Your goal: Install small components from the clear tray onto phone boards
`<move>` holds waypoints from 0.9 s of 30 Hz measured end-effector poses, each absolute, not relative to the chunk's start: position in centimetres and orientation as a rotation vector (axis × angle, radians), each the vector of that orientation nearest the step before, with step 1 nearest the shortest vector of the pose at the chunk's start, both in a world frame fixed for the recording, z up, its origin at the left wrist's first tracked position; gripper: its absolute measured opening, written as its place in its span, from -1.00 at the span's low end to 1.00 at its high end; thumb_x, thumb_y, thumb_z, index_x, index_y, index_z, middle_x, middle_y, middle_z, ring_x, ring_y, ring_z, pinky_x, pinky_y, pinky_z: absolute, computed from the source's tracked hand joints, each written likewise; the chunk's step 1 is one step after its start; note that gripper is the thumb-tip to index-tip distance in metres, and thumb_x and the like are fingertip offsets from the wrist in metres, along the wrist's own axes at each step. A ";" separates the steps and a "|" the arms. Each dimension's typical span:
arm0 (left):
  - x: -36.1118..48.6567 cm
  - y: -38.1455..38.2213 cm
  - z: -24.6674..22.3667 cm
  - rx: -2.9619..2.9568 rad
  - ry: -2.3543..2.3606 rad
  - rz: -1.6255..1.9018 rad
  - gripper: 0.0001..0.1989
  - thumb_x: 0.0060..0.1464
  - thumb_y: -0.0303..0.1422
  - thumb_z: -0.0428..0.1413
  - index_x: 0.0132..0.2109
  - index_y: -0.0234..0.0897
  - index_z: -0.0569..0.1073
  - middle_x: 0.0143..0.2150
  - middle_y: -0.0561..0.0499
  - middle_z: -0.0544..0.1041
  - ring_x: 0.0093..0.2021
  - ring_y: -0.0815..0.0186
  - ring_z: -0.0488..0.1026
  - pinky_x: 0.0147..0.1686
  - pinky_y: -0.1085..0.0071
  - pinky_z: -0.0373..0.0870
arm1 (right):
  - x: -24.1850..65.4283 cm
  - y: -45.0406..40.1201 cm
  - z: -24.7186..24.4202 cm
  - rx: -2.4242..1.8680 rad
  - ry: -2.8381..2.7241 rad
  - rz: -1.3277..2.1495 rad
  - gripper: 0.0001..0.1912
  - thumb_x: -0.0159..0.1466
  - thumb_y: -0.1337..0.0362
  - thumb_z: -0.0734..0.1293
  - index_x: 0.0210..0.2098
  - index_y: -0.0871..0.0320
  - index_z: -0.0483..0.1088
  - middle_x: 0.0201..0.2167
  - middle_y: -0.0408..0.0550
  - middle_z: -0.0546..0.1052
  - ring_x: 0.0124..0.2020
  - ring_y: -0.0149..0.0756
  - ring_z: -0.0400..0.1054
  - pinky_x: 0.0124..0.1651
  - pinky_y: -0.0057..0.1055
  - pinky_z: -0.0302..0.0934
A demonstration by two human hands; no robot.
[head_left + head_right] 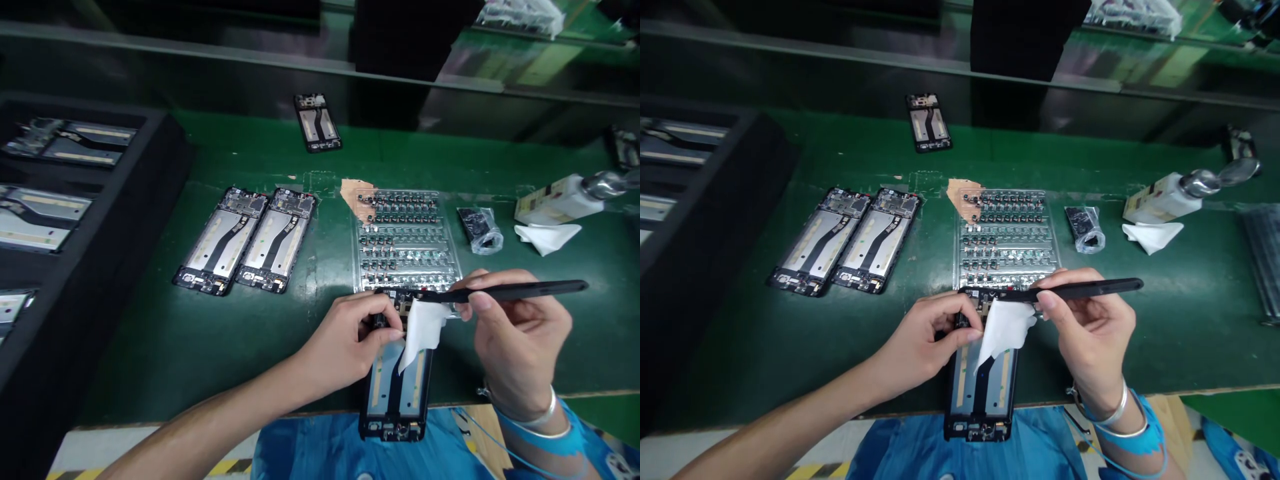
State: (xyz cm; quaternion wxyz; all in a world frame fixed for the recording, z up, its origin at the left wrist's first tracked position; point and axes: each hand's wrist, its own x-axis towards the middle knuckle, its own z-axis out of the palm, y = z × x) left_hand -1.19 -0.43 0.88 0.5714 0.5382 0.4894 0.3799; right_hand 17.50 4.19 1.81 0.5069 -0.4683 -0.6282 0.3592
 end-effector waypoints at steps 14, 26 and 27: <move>-1.0 -0.3 0.2 1.323 1.168 0.864 -0.88 0.01 -0.54 0.08 -0.46 -0.31 0.37 -0.46 0.08 0.37 -0.41 0.42 0.32 -0.45 0.53 0.21 | 16.8 4.5 4.0 -0.875 -2.065 0.624 -0.65 0.02 0.60 0.38 -0.27 0.10 0.45 -0.41 -0.10 0.51 -0.39 -0.25 0.40 -0.36 -0.29 0.28; -1.5 -0.2 0.4 1.284 1.110 0.873 -0.90 0.03 -0.52 0.08 -0.43 -0.32 0.40 -0.45 0.09 0.42 -0.42 0.46 0.34 -0.49 0.56 0.20 | 19.0 7.9 4.7 -0.973 -1.713 1.265 -0.97 0.11 0.35 0.40 -0.41 0.14 0.46 -0.49 -0.13 0.43 -0.45 -0.32 0.32 -0.45 -0.35 0.17; -1.5 -0.2 0.4 1.270 1.103 0.881 -0.90 0.03 -0.53 0.08 -0.43 -0.32 0.39 -0.46 0.09 0.41 -0.43 0.47 0.34 -0.50 0.56 0.20 | 19.2 7.6 4.6 -0.965 -1.684 1.242 -0.96 0.10 0.36 0.40 -0.42 0.15 0.46 -0.50 -0.11 0.43 -0.43 -0.28 0.33 -0.44 -0.31 0.18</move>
